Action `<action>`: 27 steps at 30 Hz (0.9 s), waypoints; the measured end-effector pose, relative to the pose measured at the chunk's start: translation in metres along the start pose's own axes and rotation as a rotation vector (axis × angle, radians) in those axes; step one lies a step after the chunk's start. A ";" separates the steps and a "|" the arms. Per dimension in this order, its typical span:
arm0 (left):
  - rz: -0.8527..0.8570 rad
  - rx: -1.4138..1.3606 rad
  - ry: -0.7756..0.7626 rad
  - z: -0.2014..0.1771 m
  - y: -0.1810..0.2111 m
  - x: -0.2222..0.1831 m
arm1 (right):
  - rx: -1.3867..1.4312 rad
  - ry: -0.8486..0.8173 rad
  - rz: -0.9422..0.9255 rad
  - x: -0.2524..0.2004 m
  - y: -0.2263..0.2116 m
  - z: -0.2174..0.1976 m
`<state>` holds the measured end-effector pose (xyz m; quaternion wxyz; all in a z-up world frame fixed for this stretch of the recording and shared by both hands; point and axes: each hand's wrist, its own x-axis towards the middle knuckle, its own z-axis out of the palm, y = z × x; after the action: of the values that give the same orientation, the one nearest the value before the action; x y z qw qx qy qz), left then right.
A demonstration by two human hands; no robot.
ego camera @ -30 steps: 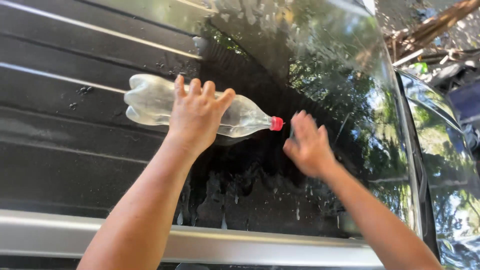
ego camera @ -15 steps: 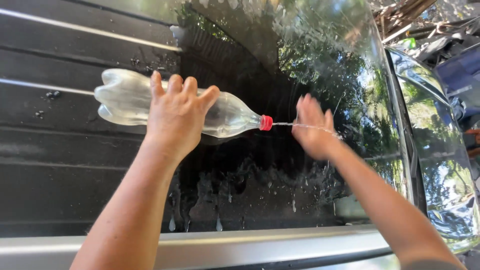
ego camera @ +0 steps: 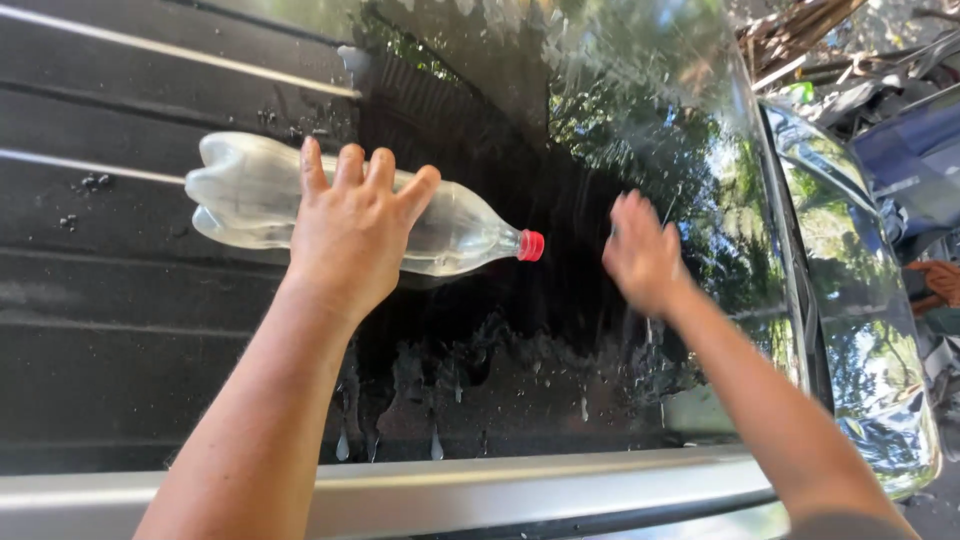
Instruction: Applying a dark protective tint film to the sunroof of a vehicle using water and a squeegee.
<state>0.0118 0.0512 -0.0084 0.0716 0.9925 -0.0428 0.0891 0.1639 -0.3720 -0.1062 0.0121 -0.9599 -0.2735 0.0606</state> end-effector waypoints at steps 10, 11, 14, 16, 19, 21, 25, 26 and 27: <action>-0.006 0.014 -0.007 -0.006 0.002 0.001 | 0.010 -0.085 -0.040 -0.090 -0.043 0.006; -0.004 0.008 -0.004 -0.006 0.002 0.003 | -0.001 -0.116 -0.033 -0.083 -0.038 0.006; -0.007 0.019 -0.043 -0.012 0.002 0.007 | 0.021 -0.139 0.094 -0.011 -0.022 -0.005; -0.006 0.032 -0.088 -0.012 0.002 0.005 | 0.055 -0.134 0.221 0.031 -0.022 -0.011; 0.028 0.029 -0.112 -0.010 0.005 0.001 | 0.138 -0.119 0.457 0.020 -0.035 -0.011; 0.029 0.011 0.015 -0.011 0.001 0.004 | 0.064 0.001 0.073 -0.018 -0.042 -0.002; -0.012 0.013 -0.027 -0.009 -0.001 0.000 | 0.009 -0.134 -0.132 -0.103 -0.047 -0.001; -0.004 0.014 -0.047 -0.010 -0.001 0.000 | -0.069 -0.034 -0.182 -0.091 -0.027 0.007; 0.004 0.014 -0.067 -0.010 0.000 0.000 | -0.147 0.066 -0.231 -0.080 -0.007 0.017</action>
<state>0.0104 0.0531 0.0016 0.0631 0.9953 -0.0467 0.0562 0.0902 -0.4080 -0.1138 -0.0422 -0.9219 -0.3851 0.0070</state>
